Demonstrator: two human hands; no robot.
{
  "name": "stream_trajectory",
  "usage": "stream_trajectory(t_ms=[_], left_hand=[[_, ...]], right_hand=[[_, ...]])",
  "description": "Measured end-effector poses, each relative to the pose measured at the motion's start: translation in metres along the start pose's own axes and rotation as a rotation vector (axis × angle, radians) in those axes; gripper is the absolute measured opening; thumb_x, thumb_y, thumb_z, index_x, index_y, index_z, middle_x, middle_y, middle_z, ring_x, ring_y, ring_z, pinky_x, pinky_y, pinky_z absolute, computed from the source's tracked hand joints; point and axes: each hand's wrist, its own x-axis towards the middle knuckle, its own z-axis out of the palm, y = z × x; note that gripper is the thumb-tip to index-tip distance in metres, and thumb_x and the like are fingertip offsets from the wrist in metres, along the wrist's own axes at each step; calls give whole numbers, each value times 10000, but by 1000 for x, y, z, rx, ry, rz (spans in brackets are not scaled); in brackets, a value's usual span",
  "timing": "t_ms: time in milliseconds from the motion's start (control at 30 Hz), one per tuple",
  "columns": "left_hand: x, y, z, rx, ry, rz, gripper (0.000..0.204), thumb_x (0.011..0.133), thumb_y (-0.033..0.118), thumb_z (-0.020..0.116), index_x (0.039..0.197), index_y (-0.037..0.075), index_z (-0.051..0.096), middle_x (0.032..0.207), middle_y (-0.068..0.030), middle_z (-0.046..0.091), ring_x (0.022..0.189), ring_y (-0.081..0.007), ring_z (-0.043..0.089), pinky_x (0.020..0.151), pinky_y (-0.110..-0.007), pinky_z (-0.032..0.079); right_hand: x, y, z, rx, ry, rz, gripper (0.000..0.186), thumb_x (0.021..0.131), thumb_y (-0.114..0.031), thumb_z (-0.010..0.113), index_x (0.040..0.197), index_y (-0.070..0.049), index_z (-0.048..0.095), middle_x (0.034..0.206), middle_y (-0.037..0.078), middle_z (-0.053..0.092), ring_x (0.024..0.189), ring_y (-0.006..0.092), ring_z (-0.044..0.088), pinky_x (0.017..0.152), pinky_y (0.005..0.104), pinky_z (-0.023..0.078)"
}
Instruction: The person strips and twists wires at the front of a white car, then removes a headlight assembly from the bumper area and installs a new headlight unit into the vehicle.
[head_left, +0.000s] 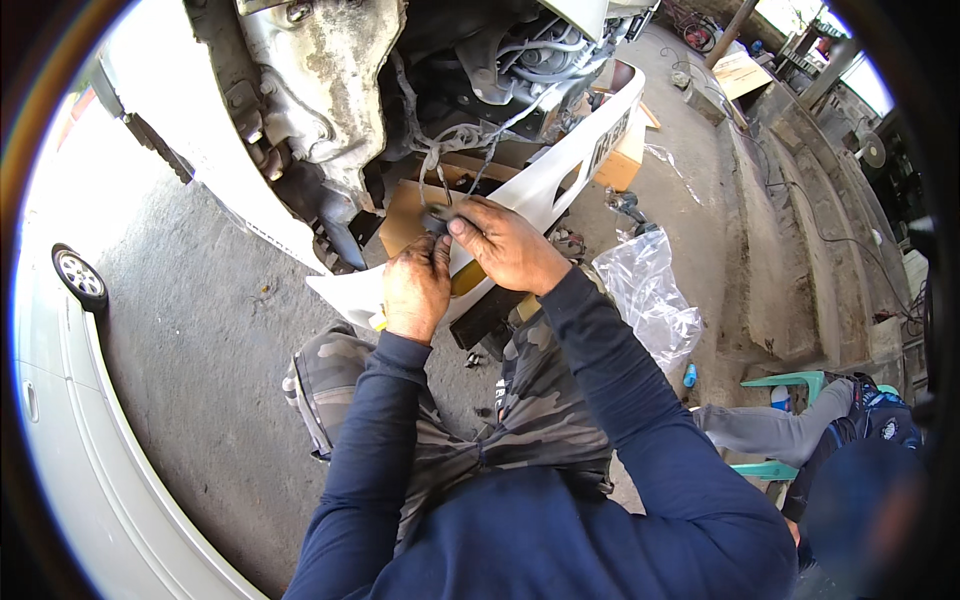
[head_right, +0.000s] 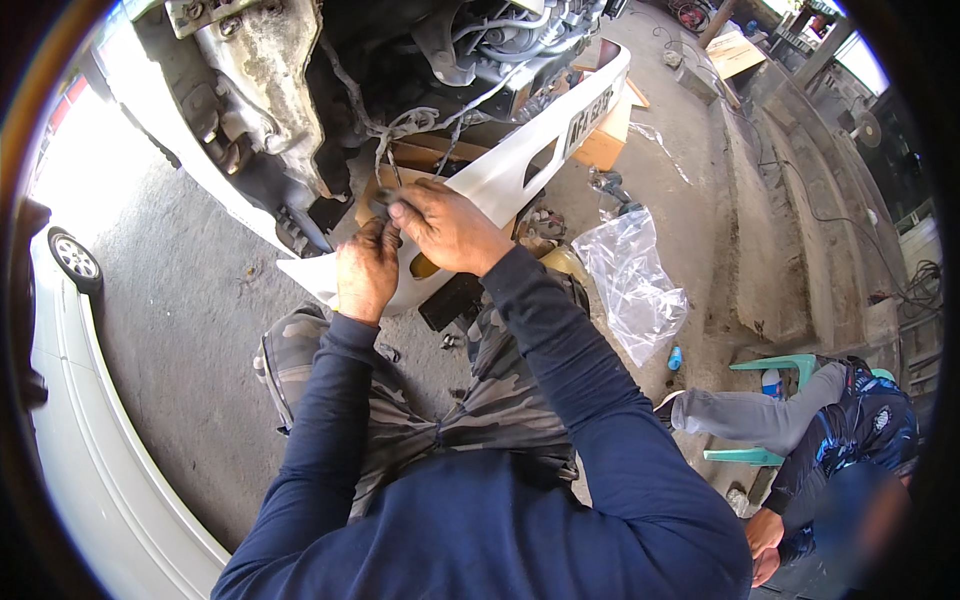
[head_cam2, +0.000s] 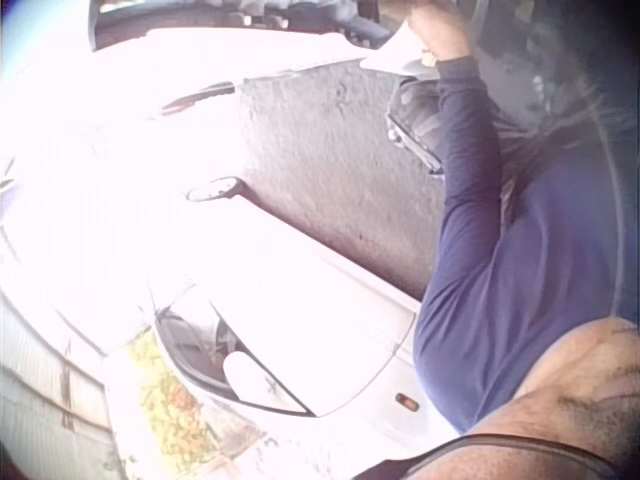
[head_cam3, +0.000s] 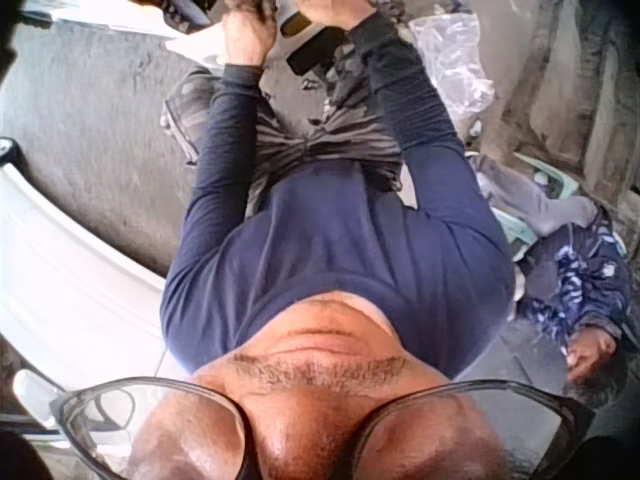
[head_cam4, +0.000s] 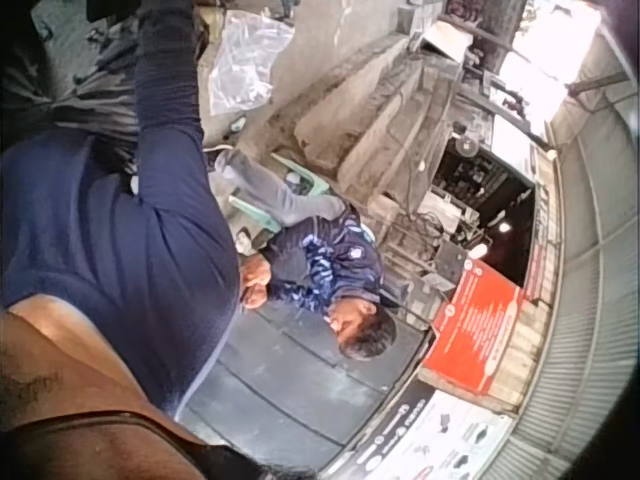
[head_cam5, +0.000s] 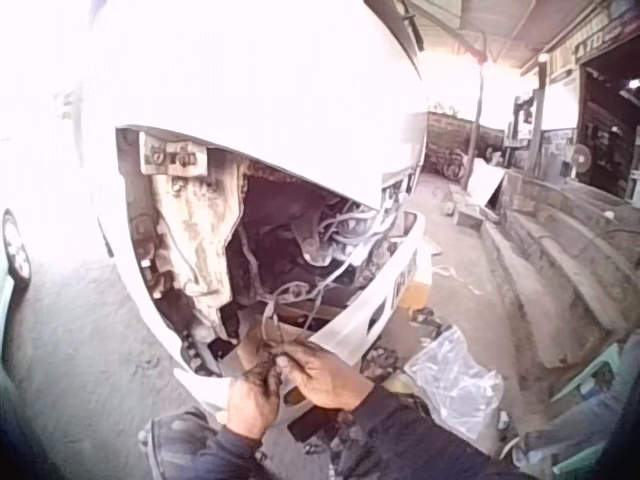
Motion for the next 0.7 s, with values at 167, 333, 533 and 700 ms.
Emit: stream_trajectory(t_ms=[167, 333, 533, 700], left_hand=[[-9, 4, 7, -107, 11, 45, 270, 1020, 203, 604, 1140, -17, 703, 970, -248, 733, 895, -430, 713, 810, -474, 554], [-6, -3, 2, -336, -57, -123, 264, 1017, 184, 600, 1134, -33, 696, 924, -236, 740, 848, -418, 723, 803, -472, 555], [-6, -8, 2, -163, -51, -114, 259, 1021, 214, 597, 1019, -28, 687, 867, -232, 728, 811, -429, 708, 774, -488, 548], [-13, 0, 9, 30, 25, 56, 269, 1026, 228, 582, 937, -1, 690, 858, -255, 706, 858, -470, 677, 782, -525, 524]], right_hand=[[22, 2, 30, 62, 210, 426, 283, 967, -104, 688, 1218, -11, 596, 956, 112, 692, 870, 217, 678, 810, 336, 536], [14, 21, 48, 348, 140, 437, 322, 964, -262, 665, 1093, 31, 624, 974, 243, 715, 974, 417, 686, 867, 417, 530], [-26, 2, 37, -54, 156, 198, 284, 1072, -260, 518, 1124, -22, 662, 1066, 195, 650, 1041, 439, 630, 894, 498, 510], [-19, -9, 7, 31, 24, 136, 195, 1045, -187, 560, 1175, -48, 604, 1056, 216, 675, 980, 448, 661, 823, 473, 535]])
